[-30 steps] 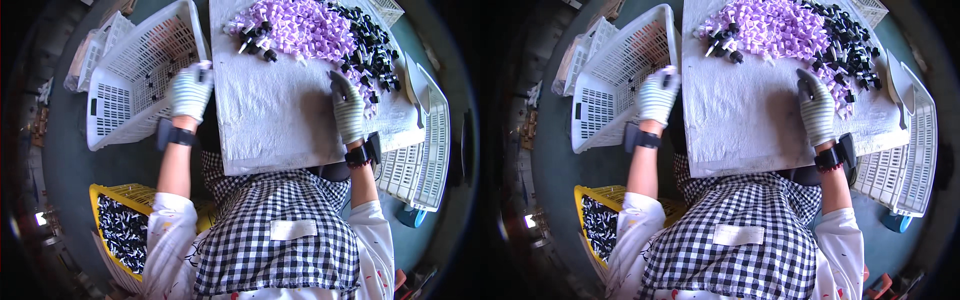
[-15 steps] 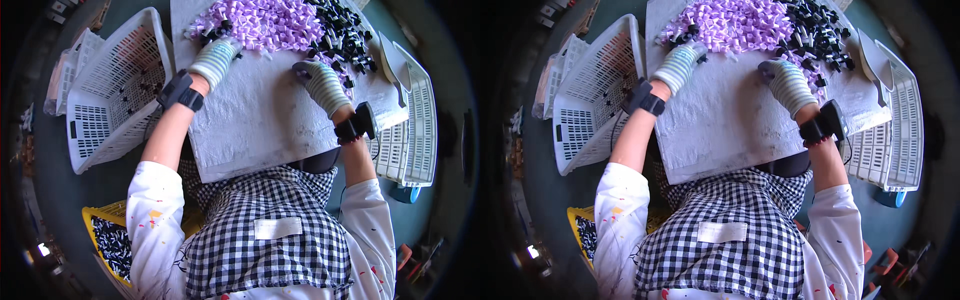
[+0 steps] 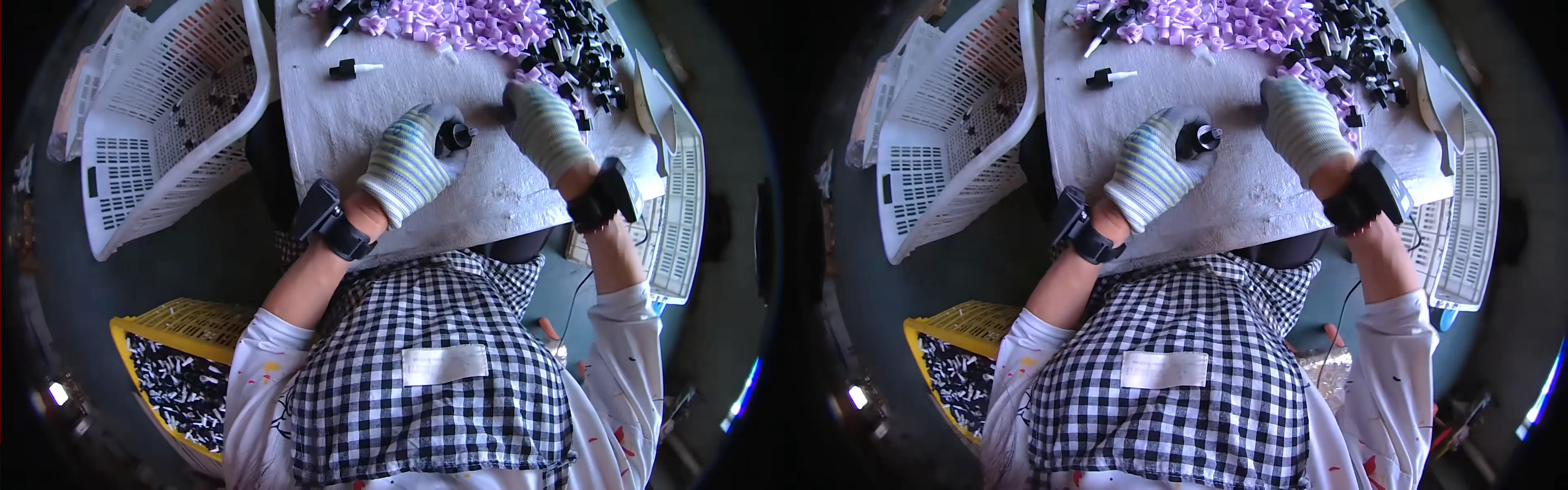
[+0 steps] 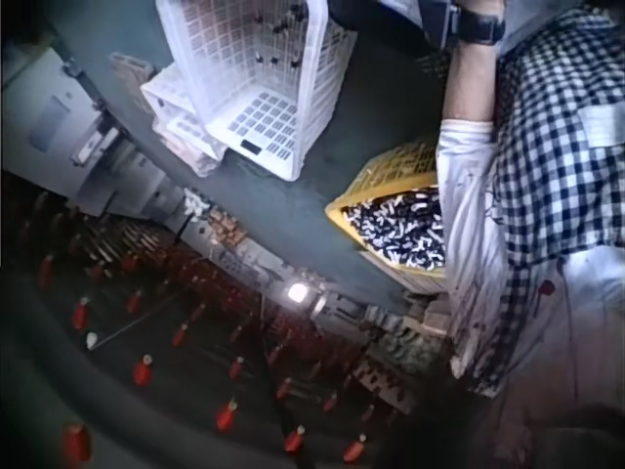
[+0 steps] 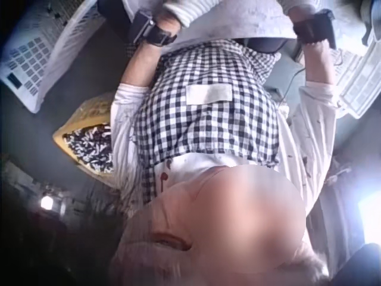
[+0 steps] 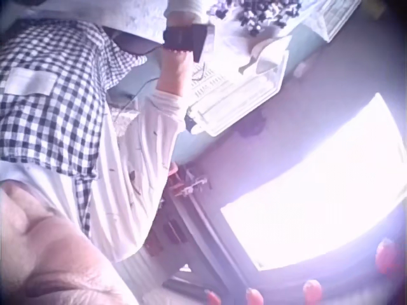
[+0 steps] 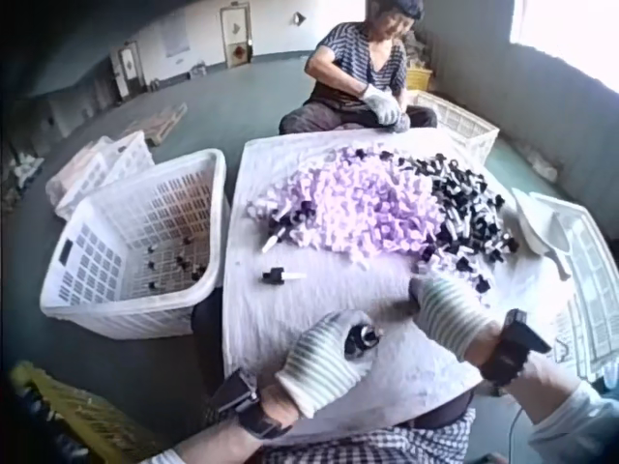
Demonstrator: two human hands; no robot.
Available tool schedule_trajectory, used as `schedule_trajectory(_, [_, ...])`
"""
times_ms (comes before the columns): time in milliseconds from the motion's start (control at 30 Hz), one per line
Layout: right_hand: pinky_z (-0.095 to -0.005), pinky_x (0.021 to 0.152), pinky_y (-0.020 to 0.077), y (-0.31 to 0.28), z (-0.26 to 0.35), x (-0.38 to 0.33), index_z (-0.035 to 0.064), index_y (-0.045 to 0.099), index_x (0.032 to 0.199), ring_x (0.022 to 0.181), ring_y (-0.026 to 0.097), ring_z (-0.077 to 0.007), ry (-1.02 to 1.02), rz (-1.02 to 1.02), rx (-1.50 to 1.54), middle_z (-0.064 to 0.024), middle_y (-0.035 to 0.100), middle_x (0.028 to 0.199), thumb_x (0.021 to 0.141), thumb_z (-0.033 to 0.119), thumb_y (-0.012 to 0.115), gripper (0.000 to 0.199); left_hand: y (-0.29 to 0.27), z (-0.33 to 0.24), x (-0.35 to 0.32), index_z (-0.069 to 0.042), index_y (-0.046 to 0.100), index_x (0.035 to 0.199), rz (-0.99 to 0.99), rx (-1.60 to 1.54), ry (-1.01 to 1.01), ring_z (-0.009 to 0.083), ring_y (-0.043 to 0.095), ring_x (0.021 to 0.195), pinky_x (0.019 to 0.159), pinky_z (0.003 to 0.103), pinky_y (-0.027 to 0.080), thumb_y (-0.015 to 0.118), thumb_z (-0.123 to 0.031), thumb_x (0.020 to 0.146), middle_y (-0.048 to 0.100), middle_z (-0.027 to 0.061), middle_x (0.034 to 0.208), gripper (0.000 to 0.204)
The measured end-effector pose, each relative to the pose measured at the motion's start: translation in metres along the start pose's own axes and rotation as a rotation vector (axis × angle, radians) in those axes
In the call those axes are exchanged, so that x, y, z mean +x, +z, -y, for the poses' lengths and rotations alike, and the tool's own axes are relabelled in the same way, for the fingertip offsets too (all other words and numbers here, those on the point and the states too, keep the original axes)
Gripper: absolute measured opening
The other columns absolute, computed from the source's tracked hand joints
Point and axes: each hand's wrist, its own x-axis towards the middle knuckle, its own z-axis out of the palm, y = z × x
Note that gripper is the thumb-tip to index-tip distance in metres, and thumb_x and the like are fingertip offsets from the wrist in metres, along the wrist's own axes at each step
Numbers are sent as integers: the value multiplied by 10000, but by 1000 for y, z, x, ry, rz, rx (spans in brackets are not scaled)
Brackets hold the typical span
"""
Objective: Manually assembling black and purple plastic components at a workbench in a factory setting.
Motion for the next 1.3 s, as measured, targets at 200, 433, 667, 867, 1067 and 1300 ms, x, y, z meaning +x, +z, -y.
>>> schedule_trajectory(200, [-309,811,577,-31,32,-48,53,756,1163,922,728,-159,222,-72,1098,-60,764,987,964,99,719,208,8,5,-7,-61,653,1159,-82,-103,-81,296,737,891,801,382,599,839,-103,831,732,142,990,379])
schedule_trajectory(433, [-277,824,571,-52,63,-51,59,750,1249,975,708,-113,77,-105,1225,-47,762,1059,994,65,699,259,7,8,-10,-64,653,1199,-53,-276,-80,168,711,791,731,319,596,837,-98,847,737,76,938,399])
schedule_trajectory(667, [-263,776,557,-63,67,-49,61,749,1208,871,681,-92,77,-44,937,-38,742,975,985,58,710,227,6,8,-9,-67,693,1161,-119,-142,18,164,671,720,690,307,582,811,-121,873,716,62,886,316])
schedule_trajectory(867, [-244,766,541,-61,73,-42,40,749,1204,866,656,-62,145,-179,1031,-18,733,957,993,50,691,219,4,9,-9,-71,701,1151,-90,-213,-18,176,665,723,701,317,577,801,-138,879,718,62,879,297])
schedule_trajectory(1067, [-305,866,568,-57,75,-40,28,754,1186,944,716,-150,42,-184,990,-84,755,1046,984,44,696,211,4,10,-8,-80,698,1156,-60,-206,-47,172,655,719,694,316,567,791,-134,891,712,54,878,286])
schedule_trajectory(1300, [-305,848,566,-52,73,-41,35,741,1192,922,702,-152,5,-225,915,-77,733,1016,954,20,708,240,1,8,-9,-88,700,1193,-8,-235,-82,178,662,747,696,319,568,780,-138,898,694,78,902,310])
